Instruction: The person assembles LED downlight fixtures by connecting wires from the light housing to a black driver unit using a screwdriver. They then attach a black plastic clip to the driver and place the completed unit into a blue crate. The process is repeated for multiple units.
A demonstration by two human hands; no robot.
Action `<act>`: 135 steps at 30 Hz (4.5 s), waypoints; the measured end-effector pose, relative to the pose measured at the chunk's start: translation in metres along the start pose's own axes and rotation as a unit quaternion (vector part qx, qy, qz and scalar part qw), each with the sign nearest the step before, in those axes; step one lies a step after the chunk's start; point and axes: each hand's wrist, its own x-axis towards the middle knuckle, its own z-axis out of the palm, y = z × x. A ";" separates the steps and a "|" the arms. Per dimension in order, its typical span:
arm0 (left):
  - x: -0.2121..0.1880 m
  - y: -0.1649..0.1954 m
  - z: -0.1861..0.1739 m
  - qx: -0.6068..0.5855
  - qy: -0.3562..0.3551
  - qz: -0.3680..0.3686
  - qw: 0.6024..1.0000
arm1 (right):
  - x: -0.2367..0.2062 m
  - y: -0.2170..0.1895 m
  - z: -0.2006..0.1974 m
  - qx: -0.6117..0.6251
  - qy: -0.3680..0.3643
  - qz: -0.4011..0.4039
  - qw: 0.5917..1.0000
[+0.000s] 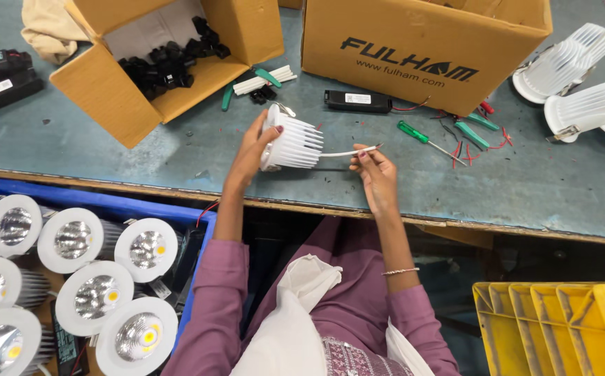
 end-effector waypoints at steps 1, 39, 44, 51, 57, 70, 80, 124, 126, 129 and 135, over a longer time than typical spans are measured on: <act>0.009 -0.001 -0.005 0.008 -0.011 0.008 1.000 | 0.002 0.002 0.000 -0.001 0.001 -0.004 1.000; -0.017 0.022 0.136 0.271 -0.064 0.281 0.918 | 0.003 0.007 -0.015 0.101 0.000 -0.020 0.995; -0.013 0.023 0.133 0.284 -0.076 0.243 0.924 | 0.003 0.010 -0.017 0.077 0.008 -0.038 0.996; -0.023 0.012 0.125 0.311 -0.026 0.312 0.897 | 0.003 0.014 -0.011 0.038 0.009 -0.068 0.997; -0.032 0.002 0.123 0.231 -0.003 0.251 0.940 | 0.003 0.011 -0.009 0.002 -0.013 -0.042 0.999; -0.036 -0.005 0.118 0.122 -0.008 0.167 0.978 | 0.001 0.006 -0.003 0.032 -0.038 0.020 0.999; -0.035 -0.009 0.115 0.067 -0.014 0.163 0.984 | -0.010 0.003 0.006 0.063 -0.028 0.037 0.997; -0.037 -0.018 0.105 0.141 -0.057 0.190 0.970 | -0.047 -0.035 0.059 -0.442 0.059 -0.216 0.869; -0.036 -0.016 0.104 0.139 -0.057 0.190 0.970 | -0.045 -0.032 0.059 -0.441 0.054 -0.219 0.869; -0.037 -0.016 0.105 0.139 -0.056 0.190 0.970 | -0.043 -0.023 0.053 -0.329 0.078 -0.136 0.931; -0.036 -0.019 0.106 0.143 -0.047 0.191 0.970 | -0.033 -0.016 0.026 0.000 0.060 0.115 0.992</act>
